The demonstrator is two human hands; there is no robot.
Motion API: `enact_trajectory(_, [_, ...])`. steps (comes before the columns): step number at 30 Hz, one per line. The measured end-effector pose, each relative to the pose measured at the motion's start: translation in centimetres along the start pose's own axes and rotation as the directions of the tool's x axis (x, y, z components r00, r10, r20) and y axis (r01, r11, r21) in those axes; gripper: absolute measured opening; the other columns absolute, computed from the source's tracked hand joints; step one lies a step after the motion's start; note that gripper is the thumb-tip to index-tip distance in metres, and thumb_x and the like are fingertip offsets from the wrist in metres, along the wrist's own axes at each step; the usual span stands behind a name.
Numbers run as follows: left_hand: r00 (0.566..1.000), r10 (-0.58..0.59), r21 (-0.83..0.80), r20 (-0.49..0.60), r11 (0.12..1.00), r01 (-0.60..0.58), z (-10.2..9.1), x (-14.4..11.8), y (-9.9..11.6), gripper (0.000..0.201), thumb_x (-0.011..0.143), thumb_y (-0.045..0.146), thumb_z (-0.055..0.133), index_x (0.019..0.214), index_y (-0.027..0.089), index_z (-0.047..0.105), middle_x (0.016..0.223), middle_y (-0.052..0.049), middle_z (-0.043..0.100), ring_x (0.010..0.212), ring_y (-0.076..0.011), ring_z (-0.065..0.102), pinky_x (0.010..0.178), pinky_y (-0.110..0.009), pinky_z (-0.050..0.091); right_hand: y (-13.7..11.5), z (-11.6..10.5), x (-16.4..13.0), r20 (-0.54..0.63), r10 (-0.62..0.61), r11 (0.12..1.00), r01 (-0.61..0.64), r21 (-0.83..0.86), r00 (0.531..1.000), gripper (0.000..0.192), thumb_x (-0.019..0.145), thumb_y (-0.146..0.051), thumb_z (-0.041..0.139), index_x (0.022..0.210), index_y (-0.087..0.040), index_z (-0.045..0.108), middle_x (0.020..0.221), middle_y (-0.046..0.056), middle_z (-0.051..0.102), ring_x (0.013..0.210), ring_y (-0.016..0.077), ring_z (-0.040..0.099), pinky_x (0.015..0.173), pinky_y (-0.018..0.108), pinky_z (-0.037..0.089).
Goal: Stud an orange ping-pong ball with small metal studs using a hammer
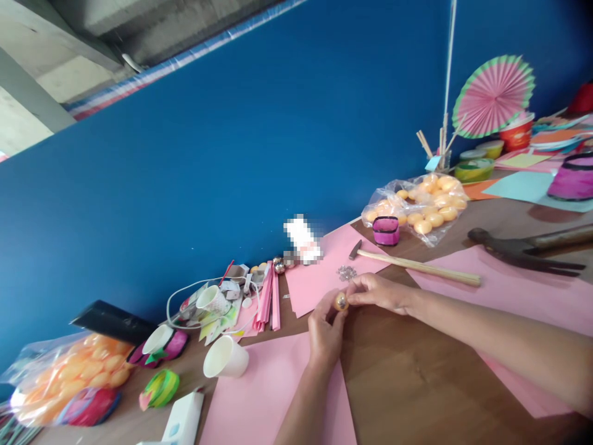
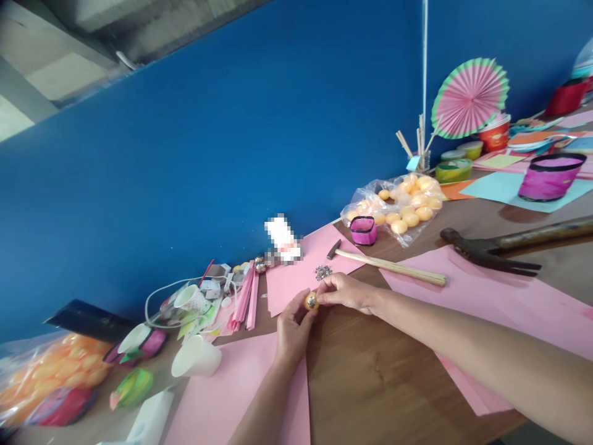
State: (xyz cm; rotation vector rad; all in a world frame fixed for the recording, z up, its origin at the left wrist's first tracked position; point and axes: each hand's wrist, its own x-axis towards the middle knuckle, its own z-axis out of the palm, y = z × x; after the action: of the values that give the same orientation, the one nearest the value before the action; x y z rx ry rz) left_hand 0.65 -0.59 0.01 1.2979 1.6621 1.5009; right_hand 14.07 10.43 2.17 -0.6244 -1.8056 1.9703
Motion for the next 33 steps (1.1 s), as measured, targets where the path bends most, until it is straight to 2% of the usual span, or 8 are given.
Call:
enact_trajectory(6, [0.999,0.03,0.059,0.014,0.998,-0.03,0.0,0.0,-0.1,0.034,0.071,0.015,0.06,0.104,0.021,0.063,0.109,-0.004,0.063,0.101,-0.0201,0.058,0.091,-0.034,0.045,-0.1,0.0,0.0,-0.023,-0.019,0.999,0.019,-0.037,1.0,0.029,0.061,-0.037,0.072,0.072,-0.013,0.061,0.075,0.003,0.064,0.075,0.0155,0.057,0.075,0.031,0.043])
enact_trajectory(11, [0.999,0.037,0.059,0.018,0.997,-0.038,-0.1,0.0,-0.2,0.036,0.071,0.015,0.06,0.107,0.021,0.061,0.111,-0.004,0.063,0.104,-0.021,0.057,0.094,-0.037,0.043,0.1,0.2,0.1,0.01,-0.009,0.999,0.008,0.038,1.0,0.033,0.06,-0.035,0.074,0.08,-0.015,0.056,0.08,0.003,0.064,0.078,0.0165,0.058,0.077,0.032,0.044])
enact_trajectory(21, [1.0,-0.014,-0.09,0.021,0.996,0.016,0.0,0.0,-0.3,0.048,0.072,0.026,0.062,0.119,0.017,0.053,0.117,-0.009,0.059,0.109,-0.0228,0.054,0.094,-0.035,0.044,0.6,0.1,0.3,0.036,-0.029,0.98,0.022,0.196,0.999,0.034,0.062,-0.042,0.072,0.077,-0.014,0.059,0.084,0.004,0.063,0.085,0.0168,0.058,0.086,0.036,0.044])
enact_trajectory(25, [0.998,-0.018,-0.131,0.056,0.991,0.025,0.0,-0.1,-0.1,0.05,0.073,0.028,0.062,0.12,0.016,0.051,0.117,-0.01,0.059,0.106,-0.0224,0.056,0.093,-0.034,0.045,0.4,0.2,0.2,0.017,-0.047,0.988,0.044,0.146,0.999,0.034,0.062,-0.042,0.072,0.078,-0.014,0.059,0.081,0.003,0.062,0.082,0.0163,0.058,0.082,0.035,0.045])
enact_trajectory(28, [0.999,-0.022,-0.121,0.039,0.992,0.026,0.0,-0.1,0.4,0.042,0.076,0.031,0.059,0.114,0.015,0.055,0.109,-0.009,0.063,0.102,-0.0212,0.059,0.09,-0.033,0.046,0.5,0.4,0.1,0.003,-0.064,0.996,0.064,0.066,0.998,0.034,0.063,-0.041,0.071,0.08,-0.015,0.059,0.079,0.002,0.062,0.077,0.0153,0.057,0.077,0.032,0.045])
enact_trajectory(33, [1.0,-0.018,-0.117,0.01,0.993,0.019,0.0,-0.1,0.8,0.034,0.077,0.033,0.057,0.105,0.013,0.059,0.1,-0.008,0.066,0.094,-0.0197,0.061,0.085,-0.032,0.048,1.0,0.5,0.1,0.004,-0.17,0.982,0.17,-0.086,0.985,0.029,0.068,-0.039,0.068,0.08,-0.015,0.057,0.078,0.002,0.062,0.076,0.0149,0.057,0.072,0.029,0.044])
